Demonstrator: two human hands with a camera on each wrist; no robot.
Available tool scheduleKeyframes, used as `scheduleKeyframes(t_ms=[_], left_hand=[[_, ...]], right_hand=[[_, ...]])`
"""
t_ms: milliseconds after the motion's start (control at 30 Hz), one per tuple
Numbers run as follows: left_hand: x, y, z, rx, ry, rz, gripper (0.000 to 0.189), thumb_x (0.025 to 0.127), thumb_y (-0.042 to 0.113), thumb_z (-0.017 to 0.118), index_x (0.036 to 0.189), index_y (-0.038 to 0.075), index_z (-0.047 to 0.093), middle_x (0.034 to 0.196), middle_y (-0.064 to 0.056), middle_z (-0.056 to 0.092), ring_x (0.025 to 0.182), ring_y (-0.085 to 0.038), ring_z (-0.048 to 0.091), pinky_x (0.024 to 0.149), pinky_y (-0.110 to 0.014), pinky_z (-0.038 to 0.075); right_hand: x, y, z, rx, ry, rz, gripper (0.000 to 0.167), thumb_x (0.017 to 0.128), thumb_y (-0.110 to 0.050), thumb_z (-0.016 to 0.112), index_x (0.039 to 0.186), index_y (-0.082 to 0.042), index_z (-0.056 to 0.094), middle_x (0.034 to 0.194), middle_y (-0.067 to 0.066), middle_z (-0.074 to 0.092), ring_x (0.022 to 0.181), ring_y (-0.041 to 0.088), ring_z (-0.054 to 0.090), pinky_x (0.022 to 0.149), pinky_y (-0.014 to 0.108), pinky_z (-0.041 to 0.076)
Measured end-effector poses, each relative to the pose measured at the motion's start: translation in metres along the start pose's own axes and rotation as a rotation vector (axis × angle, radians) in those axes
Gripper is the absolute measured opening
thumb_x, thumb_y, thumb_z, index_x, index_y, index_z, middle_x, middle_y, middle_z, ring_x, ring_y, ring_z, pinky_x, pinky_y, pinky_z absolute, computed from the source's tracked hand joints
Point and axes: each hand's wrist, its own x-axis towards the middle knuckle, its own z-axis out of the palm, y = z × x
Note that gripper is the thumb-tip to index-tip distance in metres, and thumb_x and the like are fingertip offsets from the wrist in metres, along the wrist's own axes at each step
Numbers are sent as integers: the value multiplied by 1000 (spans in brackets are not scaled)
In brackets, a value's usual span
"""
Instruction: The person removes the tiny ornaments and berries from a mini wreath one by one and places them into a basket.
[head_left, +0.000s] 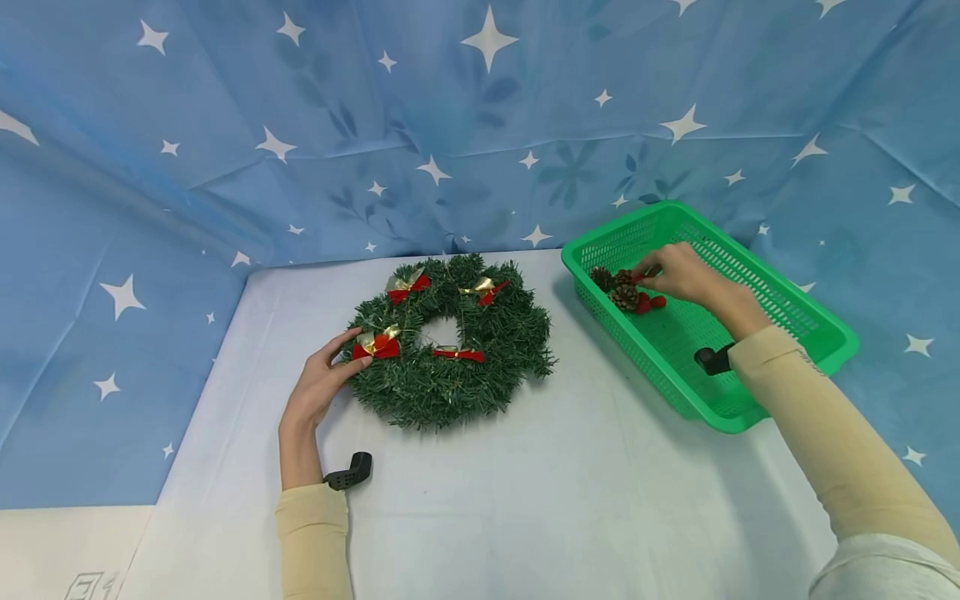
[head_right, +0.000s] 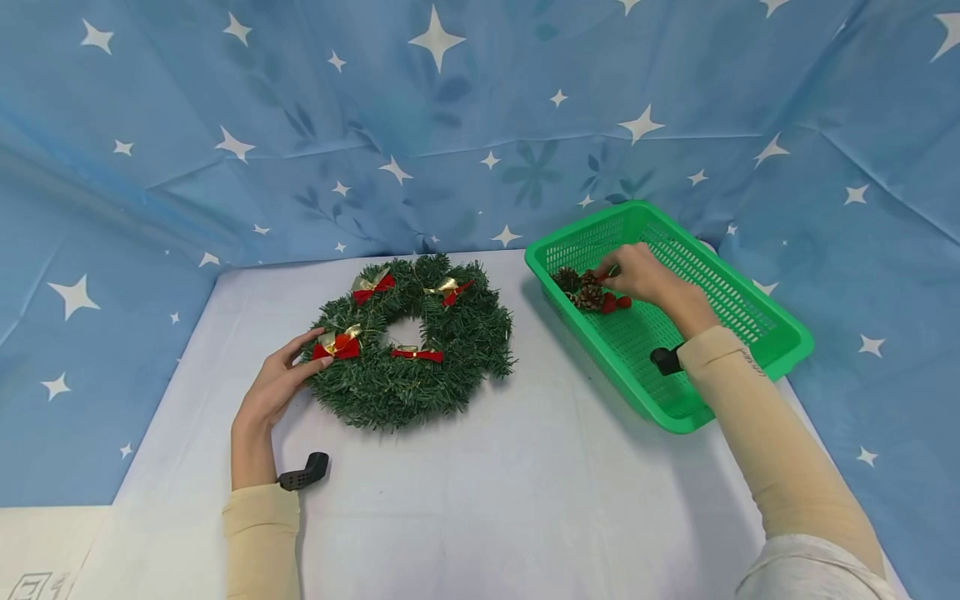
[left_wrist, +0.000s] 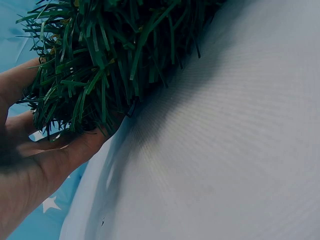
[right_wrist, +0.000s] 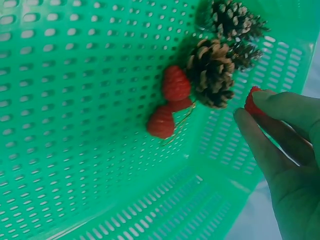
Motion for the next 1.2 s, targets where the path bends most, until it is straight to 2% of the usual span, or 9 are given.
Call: scheduleKeyframes(t_ms=[100, 267, 433, 700, 867, 1033, 1133, 1200], left_hand=[[0, 0, 0, 13, 1, -1, 70, 101, 27, 68, 163, 25, 34, 173, -10, 6, 155, -46, 20, 119, -60, 31], [0, 0, 0, 25, 5, -4, 71, 101, 28, 69, 163, 26, 34, 173, -10, 6, 155, -46, 20, 120, -62, 29], [1, -1, 0, 14, 2, -5, 71, 101, 26, 69, 163, 25, 34, 173, -10, 6, 155, -47, 19, 120, -61, 29], [0, 0, 0, 9, 4, -5, 71, 101, 26, 69, 163, 25, 34, 173, -11, 6, 153, -45, 26, 119, -58, 31], [0, 0, 0, 8, 5, -6, 71, 101, 26, 69, 163, 25, 35, 173, -10, 6, 154, -46, 23, 119, -59, 31], [0, 0, 0, 8, 2, 1, 71, 101, 26, 69, 163, 24, 34, 173, -10, 6, 156, -47, 16, 120, -61, 29], [0, 0, 0, 8, 1, 3, 70, 101, 26, 68, 163, 24, 34, 173, -9, 6, 156, -47, 13, 120, -62, 29], [0, 0, 0, 7, 1, 5, 70, 101, 26, 68, 163, 24, 34, 173, -9, 6, 157, -47, 12, 120, -62, 28]], right_hand=[[-1, 4, 1, -1, -5, 16, 15, 91, 0, 74, 105, 4, 79, 102, 27, 75, 61, 17, 60, 57, 31, 43], [-2, 13, 5, 14, -20, 38, 16, 91, 0, 72, 105, 6, 78, 102, 28, 75, 63, 19, 64, 58, 32, 46], [-5, 23, 10, 30, -48, 83, 17, 93, -1, 72, 107, 7, 77, 103, 29, 75, 62, 20, 62, 57, 32, 43], [-5, 30, 17, 47, -79, 128, 19, 92, 0, 71, 109, 7, 77, 106, 29, 74, 77, 26, 64, 64, 37, 45], [-5, 31, 19, 42, -76, 109, 17, 92, 0, 72, 106, 7, 77, 103, 28, 75, 71, 23, 61, 87, 55, 42], [-5, 32, 20, 54, -72, 104, 17, 90, 0, 73, 105, 6, 78, 98, 26, 76, 68, 24, 60, 97, 63, 33], [-5, 31, 21, 44, -66, 97, 16, 89, 0, 74, 104, 5, 78, 95, 24, 76, 72, 25, 64, 93, 60, 38], [-5, 31, 21, 41, -66, 97, 16, 89, 0, 73, 104, 5, 79, 95, 24, 76, 73, 26, 66, 86, 54, 43]])
